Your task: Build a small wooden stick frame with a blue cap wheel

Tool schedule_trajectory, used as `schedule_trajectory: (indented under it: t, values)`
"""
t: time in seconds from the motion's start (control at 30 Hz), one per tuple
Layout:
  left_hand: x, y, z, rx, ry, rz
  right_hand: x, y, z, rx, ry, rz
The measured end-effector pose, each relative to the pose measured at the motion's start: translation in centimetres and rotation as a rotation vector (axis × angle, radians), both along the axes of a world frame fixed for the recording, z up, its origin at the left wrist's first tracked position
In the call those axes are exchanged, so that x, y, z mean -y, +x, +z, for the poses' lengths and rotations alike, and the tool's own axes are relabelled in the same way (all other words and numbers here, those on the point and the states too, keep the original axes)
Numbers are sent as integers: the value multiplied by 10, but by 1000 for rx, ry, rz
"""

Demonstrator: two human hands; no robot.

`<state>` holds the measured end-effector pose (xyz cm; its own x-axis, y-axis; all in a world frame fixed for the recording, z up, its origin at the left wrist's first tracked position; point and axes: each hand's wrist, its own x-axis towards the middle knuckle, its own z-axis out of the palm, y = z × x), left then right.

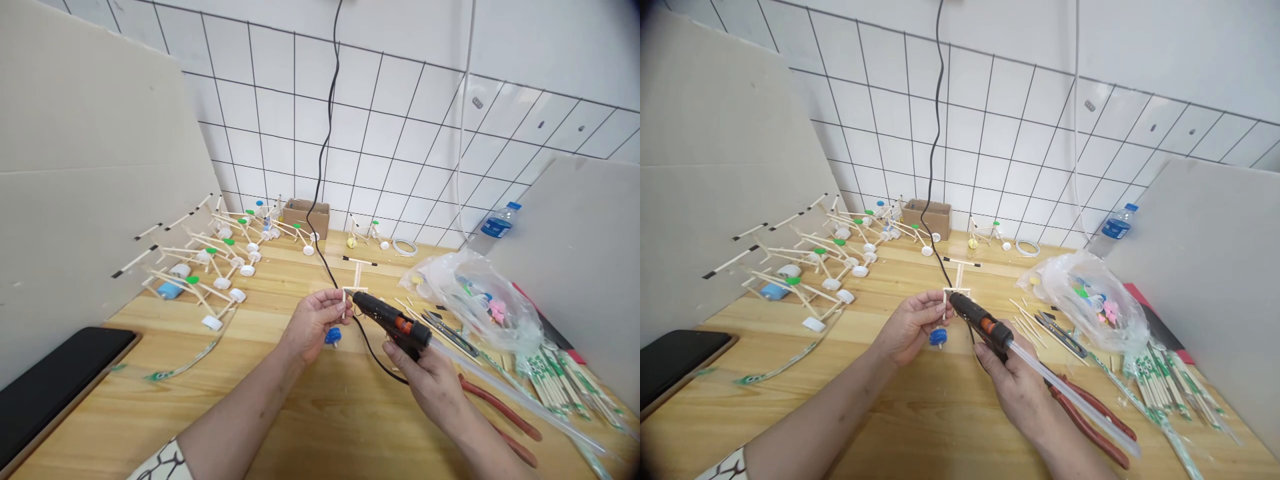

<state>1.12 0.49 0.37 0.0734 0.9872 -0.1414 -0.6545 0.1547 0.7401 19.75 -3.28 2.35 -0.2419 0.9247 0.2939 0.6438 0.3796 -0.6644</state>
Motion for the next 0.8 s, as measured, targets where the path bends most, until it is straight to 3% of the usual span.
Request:
schedule_trajectory:
  t: [0.8]
  values:
    - [0,-1,1,8,24,18,0,-1,2,7,-24,-4]
